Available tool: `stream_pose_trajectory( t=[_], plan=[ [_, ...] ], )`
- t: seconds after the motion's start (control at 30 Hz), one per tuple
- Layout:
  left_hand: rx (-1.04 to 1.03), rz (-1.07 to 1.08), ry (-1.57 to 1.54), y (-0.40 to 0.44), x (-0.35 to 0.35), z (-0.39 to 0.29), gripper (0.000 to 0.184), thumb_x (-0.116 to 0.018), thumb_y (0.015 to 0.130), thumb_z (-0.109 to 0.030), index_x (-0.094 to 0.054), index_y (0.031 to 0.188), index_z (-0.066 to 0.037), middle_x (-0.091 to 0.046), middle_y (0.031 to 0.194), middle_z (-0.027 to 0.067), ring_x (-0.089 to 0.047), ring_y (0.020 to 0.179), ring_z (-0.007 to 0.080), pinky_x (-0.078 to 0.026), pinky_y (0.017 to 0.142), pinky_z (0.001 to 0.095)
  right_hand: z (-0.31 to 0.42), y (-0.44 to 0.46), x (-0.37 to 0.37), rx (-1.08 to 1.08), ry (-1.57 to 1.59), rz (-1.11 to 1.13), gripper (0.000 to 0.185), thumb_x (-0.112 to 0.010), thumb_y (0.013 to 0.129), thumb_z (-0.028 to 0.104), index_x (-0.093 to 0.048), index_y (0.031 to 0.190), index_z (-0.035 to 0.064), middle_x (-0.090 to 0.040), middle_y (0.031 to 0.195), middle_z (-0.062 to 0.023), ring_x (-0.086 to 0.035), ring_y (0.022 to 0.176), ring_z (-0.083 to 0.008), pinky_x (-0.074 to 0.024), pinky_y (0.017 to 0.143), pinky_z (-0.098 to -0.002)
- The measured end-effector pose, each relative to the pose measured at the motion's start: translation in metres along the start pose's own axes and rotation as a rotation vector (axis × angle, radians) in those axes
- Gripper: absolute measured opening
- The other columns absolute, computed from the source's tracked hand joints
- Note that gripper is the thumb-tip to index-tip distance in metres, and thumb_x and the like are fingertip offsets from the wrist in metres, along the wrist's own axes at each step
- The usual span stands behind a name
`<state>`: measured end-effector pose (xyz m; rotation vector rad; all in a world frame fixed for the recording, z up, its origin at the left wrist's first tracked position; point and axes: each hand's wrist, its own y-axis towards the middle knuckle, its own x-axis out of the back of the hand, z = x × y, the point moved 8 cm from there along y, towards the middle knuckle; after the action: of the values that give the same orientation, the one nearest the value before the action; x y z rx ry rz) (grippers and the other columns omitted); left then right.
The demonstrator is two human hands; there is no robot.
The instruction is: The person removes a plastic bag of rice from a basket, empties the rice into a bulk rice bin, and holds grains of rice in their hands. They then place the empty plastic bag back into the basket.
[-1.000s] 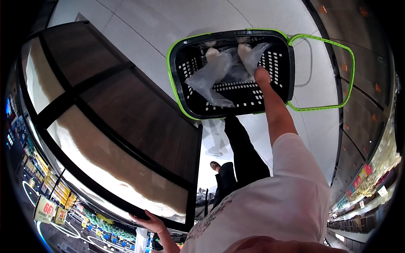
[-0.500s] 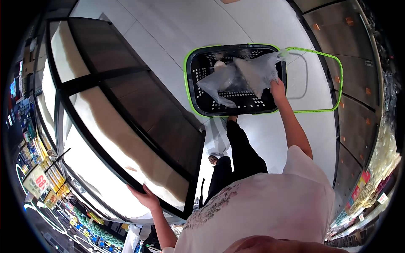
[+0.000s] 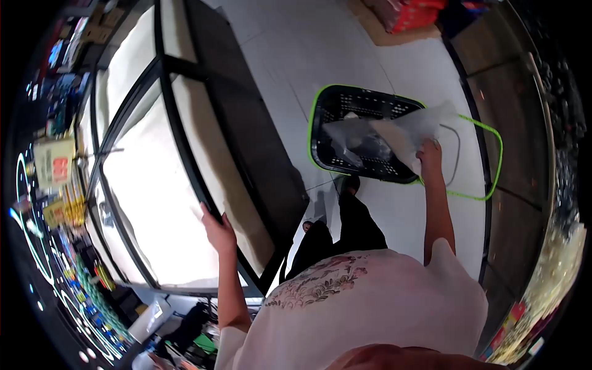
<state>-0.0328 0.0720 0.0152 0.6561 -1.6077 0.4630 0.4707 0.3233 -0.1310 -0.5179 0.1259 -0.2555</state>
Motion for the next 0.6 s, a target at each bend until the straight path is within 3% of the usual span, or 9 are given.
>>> stream_pose_trajectory(
  t=[0.13, 0.2, 0.23, 0.3, 0.33, 0.4, 0.43, 0.5, 0.6],
  plan=[
    [0.052, 0.008, -0.024, -0.002, 0.002, 0.005, 0.063, -0.056, 0.075, -0.010, -0.023, 0.129, -0.006, -0.047, 0.097, 0.0184, -0.049, 0.086, 0.0353, -0.042, 0.070, 0.0404, 0.034, -0.043, -0.031, 0.039, 0.027, 0.114, 0.016, -0.048, 0.079, 0.013, -0.052, 0.090, 0.0027, -0.052, 0.081, -0.0050, -0.047, 0.062, -0.0130, -0.0364, 0.047, -0.0229],
    [0.088, 0.016, -0.056, -0.002, 0.002, 0.011, 0.063, -0.056, 0.075, -0.011, -0.024, 0.128, -0.007, -0.046, 0.095, 0.0184, -0.050, 0.084, 0.0353, -0.043, 0.069, 0.0406, 0.059, -0.063, -0.049, 0.320, -0.531, 0.342, 0.016, -0.049, 0.077, 0.008, -0.052, 0.090, -0.0001, -0.052, 0.085, -0.0062, -0.051, 0.073, -0.0151, -0.0424, 0.052, -0.0258],
    [0.081, 0.006, -0.064, -0.002, 0.004, 0.012, 0.063, -0.056, 0.074, -0.011, -0.024, 0.128, -0.007, -0.046, 0.096, 0.0185, -0.050, 0.084, 0.0352, -0.043, 0.068, 0.0405, 0.070, -0.077, -0.061, 0.350, -0.530, 0.386, 0.016, -0.049, 0.077, 0.008, -0.052, 0.090, -0.0001, -0.052, 0.085, -0.0062, -0.051, 0.073, -0.0151, -0.0424, 0.052, -0.0258],
    [0.051, -0.032, -0.102, -0.004, 0.009, 0.013, 0.064, -0.057, 0.072, -0.011, -0.026, 0.128, -0.007, -0.046, 0.096, 0.0185, -0.050, 0.084, 0.0349, -0.043, 0.068, 0.0398, 0.101, -0.102, -0.069, 0.322, -0.183, 0.303, 0.019, -0.048, 0.076, 0.003, -0.051, 0.094, -0.0018, -0.053, 0.088, -0.0080, -0.053, 0.083, -0.0176, -0.0468, 0.060, -0.0281],
    [0.025, -0.060, -0.128, -0.006, 0.011, 0.013, 0.064, -0.058, 0.071, -0.011, -0.026, 0.127, -0.007, -0.046, 0.096, 0.0185, -0.050, 0.085, 0.0346, -0.044, 0.068, 0.0394, 0.118, -0.119, -0.083, 0.347, -0.188, 0.332, 0.019, -0.048, 0.076, 0.003, -0.051, 0.094, -0.0018, -0.053, 0.088, -0.0080, -0.053, 0.083, -0.0176, -0.0468, 0.060, -0.0281],
    [0.006, -0.115, -0.180, -0.012, 0.012, 0.017, 0.062, -0.058, 0.071, -0.012, -0.030, 0.125, -0.006, -0.044, 0.105, 0.0201, -0.048, 0.091, 0.0358, -0.041, 0.074, 0.0405, 0.142, -0.157, -0.098, 0.190, 0.347, 0.314, 0.025, -0.048, 0.075, 0.005, -0.051, 0.100, 0.0004, -0.053, 0.095, -0.0095, -0.054, 0.088, -0.0211, -0.0484, 0.064, -0.0307],
    [-0.035, -0.204, -0.236, -0.018, 0.020, 0.014, 0.060, -0.059, 0.070, -0.012, -0.032, 0.124, -0.005, -0.042, 0.109, 0.0210, -0.046, 0.094, 0.0368, -0.040, 0.078, 0.0411, 0.156, -0.186, -0.114, 0.209, 0.348, 0.331, 0.025, -0.048, 0.075, 0.005, -0.051, 0.100, 0.0004, -0.053, 0.095, -0.0095, -0.054, 0.088, -0.0211, -0.0484, 0.064, -0.0307],
    [-0.129, -0.340, -0.379, -0.034, 0.032, 0.010, 0.058, -0.059, 0.069, -0.011, -0.035, 0.121, -0.002, -0.039, 0.115, 0.0223, -0.042, 0.100, 0.0385, -0.037, 0.084, 0.0412, 0.183, -0.260, -0.159, 0.230, 0.706, 0.595, 0.031, -0.047, 0.077, 0.010, -0.049, 0.107, 0.0034, -0.052, 0.105, -0.0100, -0.054, 0.091, -0.0242, -0.0488, 0.066, -0.0352],
    [-0.271, -0.350, -0.613, -0.068, 0.053, 0.009, 0.054, -0.059, 0.071, -0.010, -0.036, 0.119, 0.002, -0.038, 0.117, 0.0230, -0.040, 0.105, 0.0377, -0.033, 0.091, 0.0382, 0.190, -0.340, -0.192, 0.271, 0.747, 0.551, 0.035, -0.045, 0.079, 0.017, -0.046, 0.112, 0.0056, -0.050, 0.111, -0.0090, -0.053, 0.090, -0.0234, -0.0474, 0.059, -0.0348]
  ],
)
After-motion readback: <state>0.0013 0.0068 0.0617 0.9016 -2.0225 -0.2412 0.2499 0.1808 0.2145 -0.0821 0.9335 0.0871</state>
